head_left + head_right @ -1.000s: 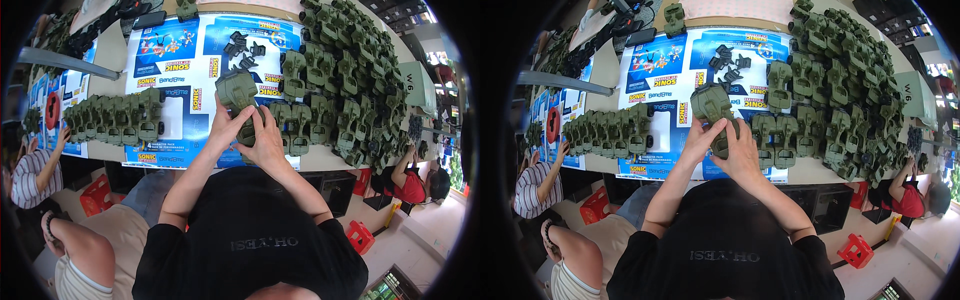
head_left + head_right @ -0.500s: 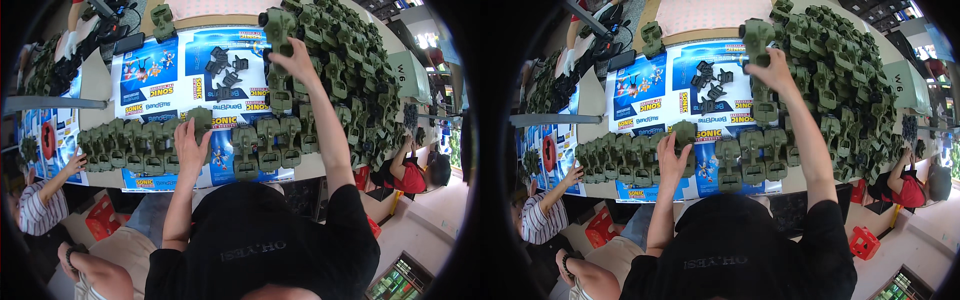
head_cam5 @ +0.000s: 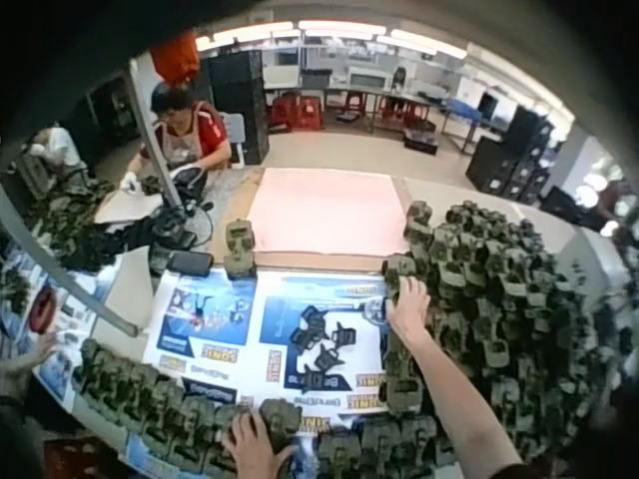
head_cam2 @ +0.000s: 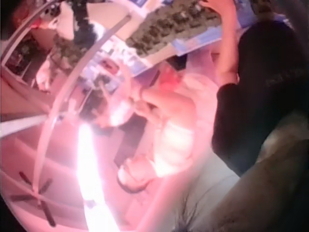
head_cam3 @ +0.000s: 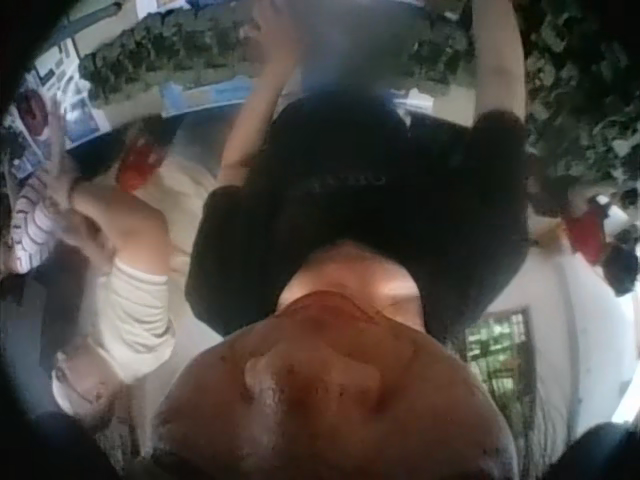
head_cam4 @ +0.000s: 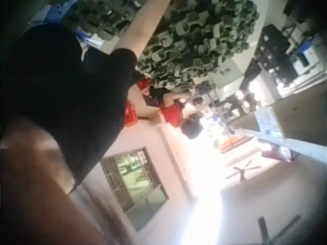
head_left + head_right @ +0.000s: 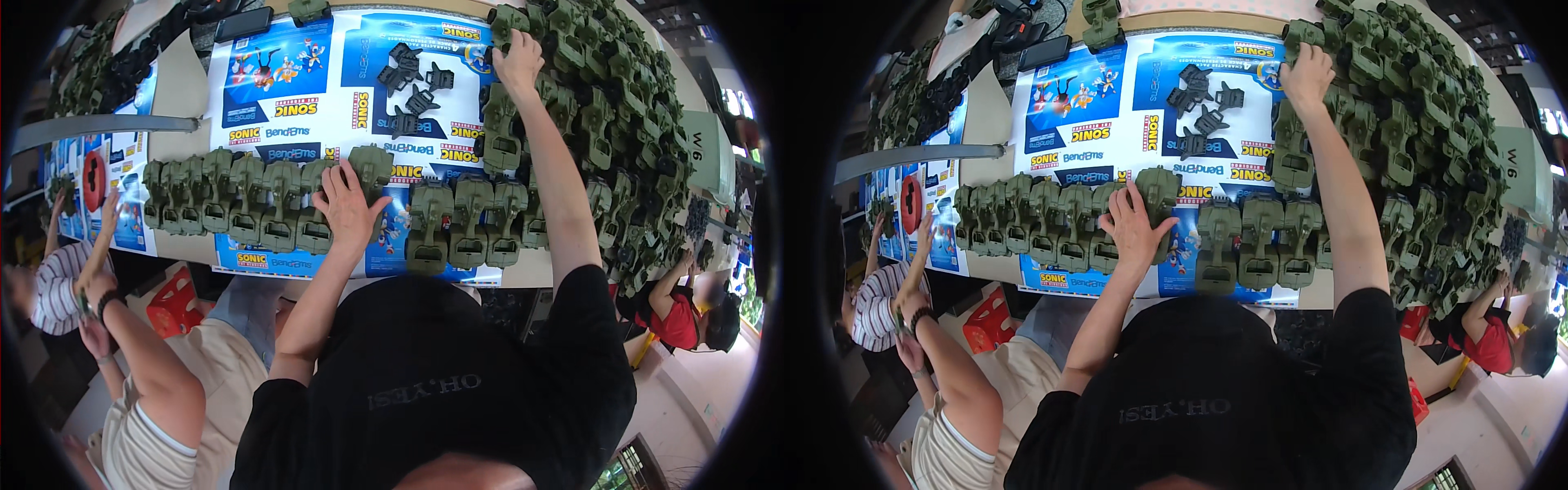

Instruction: The person assembles green plastic toy components by hand. They repeatedly pick up a main body piece and a smaller black part, fit them together, and place the assembled unit onto a table. The process is repetitive, involving the same two types of parts throughout the clip.

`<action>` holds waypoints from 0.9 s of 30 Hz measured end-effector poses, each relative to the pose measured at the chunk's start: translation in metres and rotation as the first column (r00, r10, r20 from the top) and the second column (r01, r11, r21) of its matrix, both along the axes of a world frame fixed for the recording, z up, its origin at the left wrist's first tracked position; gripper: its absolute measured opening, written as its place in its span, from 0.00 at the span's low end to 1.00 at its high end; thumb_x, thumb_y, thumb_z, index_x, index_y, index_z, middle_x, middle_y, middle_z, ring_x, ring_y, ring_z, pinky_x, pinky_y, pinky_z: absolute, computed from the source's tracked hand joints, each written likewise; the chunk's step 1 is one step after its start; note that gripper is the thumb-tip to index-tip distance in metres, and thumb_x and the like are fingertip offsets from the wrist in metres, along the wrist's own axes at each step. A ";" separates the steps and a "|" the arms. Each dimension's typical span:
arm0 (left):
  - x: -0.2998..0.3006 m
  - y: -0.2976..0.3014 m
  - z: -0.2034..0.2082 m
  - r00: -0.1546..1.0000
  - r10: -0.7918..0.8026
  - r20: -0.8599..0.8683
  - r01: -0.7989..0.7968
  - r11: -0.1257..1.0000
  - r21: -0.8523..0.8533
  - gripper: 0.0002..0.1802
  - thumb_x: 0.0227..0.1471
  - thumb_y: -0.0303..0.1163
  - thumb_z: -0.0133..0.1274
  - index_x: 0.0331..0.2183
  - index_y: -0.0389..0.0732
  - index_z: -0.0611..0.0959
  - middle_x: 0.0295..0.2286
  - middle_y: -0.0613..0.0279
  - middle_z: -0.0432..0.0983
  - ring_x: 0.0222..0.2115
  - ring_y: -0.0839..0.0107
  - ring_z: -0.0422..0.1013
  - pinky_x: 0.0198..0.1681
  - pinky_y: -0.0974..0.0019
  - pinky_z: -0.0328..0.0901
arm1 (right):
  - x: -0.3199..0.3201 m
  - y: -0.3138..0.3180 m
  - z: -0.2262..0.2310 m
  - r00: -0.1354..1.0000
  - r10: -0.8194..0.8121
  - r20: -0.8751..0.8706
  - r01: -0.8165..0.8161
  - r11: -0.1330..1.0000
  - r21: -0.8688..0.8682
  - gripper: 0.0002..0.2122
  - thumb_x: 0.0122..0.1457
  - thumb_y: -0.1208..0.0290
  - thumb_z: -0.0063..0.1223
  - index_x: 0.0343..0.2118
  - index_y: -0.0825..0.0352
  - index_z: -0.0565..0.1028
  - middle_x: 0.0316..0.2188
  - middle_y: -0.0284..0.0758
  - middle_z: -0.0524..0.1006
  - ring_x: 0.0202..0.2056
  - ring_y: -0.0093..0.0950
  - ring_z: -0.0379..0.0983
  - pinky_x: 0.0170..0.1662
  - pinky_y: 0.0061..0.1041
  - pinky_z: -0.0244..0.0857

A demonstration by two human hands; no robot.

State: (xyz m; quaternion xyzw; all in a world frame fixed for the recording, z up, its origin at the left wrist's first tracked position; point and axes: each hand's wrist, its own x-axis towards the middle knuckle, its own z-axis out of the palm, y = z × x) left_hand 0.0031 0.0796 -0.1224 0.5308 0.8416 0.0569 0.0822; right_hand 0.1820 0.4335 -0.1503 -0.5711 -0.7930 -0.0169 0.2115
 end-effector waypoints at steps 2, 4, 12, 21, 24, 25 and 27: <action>0.004 0.010 -0.005 0.999 -0.016 -0.041 0.017 1.000 0.022 0.54 0.37 0.55 0.61 0.57 0.35 0.56 0.50 0.48 0.60 0.55 0.56 0.51 0.47 0.48 0.49 | -0.015 -0.034 0.009 0.956 0.188 -0.227 -0.220 0.968 -0.123 0.16 0.49 0.65 0.55 0.41 0.64 0.74 0.43 0.40 0.72 0.46 0.40 0.67 0.47 0.39 0.61; 0.012 0.018 -0.009 0.997 -0.047 -0.058 0.050 0.997 0.054 0.54 0.36 0.53 0.62 0.57 0.36 0.57 0.50 0.48 0.60 0.55 0.56 0.51 0.46 0.49 0.49 | -0.034 -0.075 0.003 0.871 0.295 -0.393 -0.435 0.836 -0.336 0.08 0.49 0.69 0.54 0.33 0.63 0.76 0.39 0.38 0.73 0.41 0.37 0.70 0.42 0.33 0.65; 0.025 0.020 -0.018 0.988 -0.088 0.124 0.090 0.996 -0.012 0.57 0.33 0.44 0.67 0.58 0.32 0.54 0.36 0.51 0.67 0.41 0.57 0.64 0.41 0.61 0.57 | -0.080 -0.159 -0.034 0.824 0.563 -0.069 -0.564 0.801 -0.200 0.17 0.37 0.68 0.67 0.31 0.67 0.75 0.35 0.36 0.67 0.40 0.34 0.65 0.42 0.31 0.62; 0.014 0.026 -0.026 0.901 0.046 0.432 -0.033 0.999 -0.039 0.49 0.25 0.34 0.71 0.49 0.38 0.62 0.40 0.46 0.70 0.42 0.47 0.67 0.42 0.52 0.65 | -0.063 -0.165 -0.049 0.822 0.452 -0.346 -0.542 0.808 -0.233 0.12 0.42 0.71 0.63 0.30 0.68 0.76 0.27 0.38 0.72 0.35 0.38 0.67 0.40 0.34 0.62; 0.001 0.022 -0.023 0.864 0.033 0.502 -0.072 0.996 0.059 0.48 0.26 0.32 0.71 0.50 0.40 0.63 0.43 0.50 0.71 0.43 0.50 0.69 0.43 0.55 0.66 | -0.049 -0.173 -0.002 0.800 0.283 -0.530 -0.442 0.874 -0.201 0.09 0.47 0.71 0.59 0.29 0.71 0.76 0.27 0.39 0.73 0.35 0.39 0.67 0.40 0.34 0.62; -0.003 0.020 -0.016 0.829 -0.025 0.559 -0.054 0.991 0.125 0.48 0.26 0.32 0.71 0.51 0.40 0.63 0.44 0.50 0.71 0.43 0.52 0.69 0.43 0.56 0.66 | -0.035 -0.172 -0.005 0.764 0.309 -0.567 -0.441 0.891 -0.107 0.11 0.50 0.70 0.57 0.33 0.71 0.75 0.27 0.38 0.73 0.33 0.37 0.69 0.36 0.31 0.63; -0.010 0.016 0.014 0.748 -0.141 0.649 -0.032 0.968 0.248 0.48 0.27 0.31 0.70 0.51 0.39 0.64 0.45 0.49 0.70 0.43 0.55 0.70 0.45 0.59 0.65 | -0.014 -0.191 0.037 0.687 0.127 -0.716 -0.444 0.853 -0.274 0.11 0.55 0.70 0.53 0.38 0.70 0.73 0.29 0.37 0.74 0.30 0.28 0.71 0.31 0.24 0.64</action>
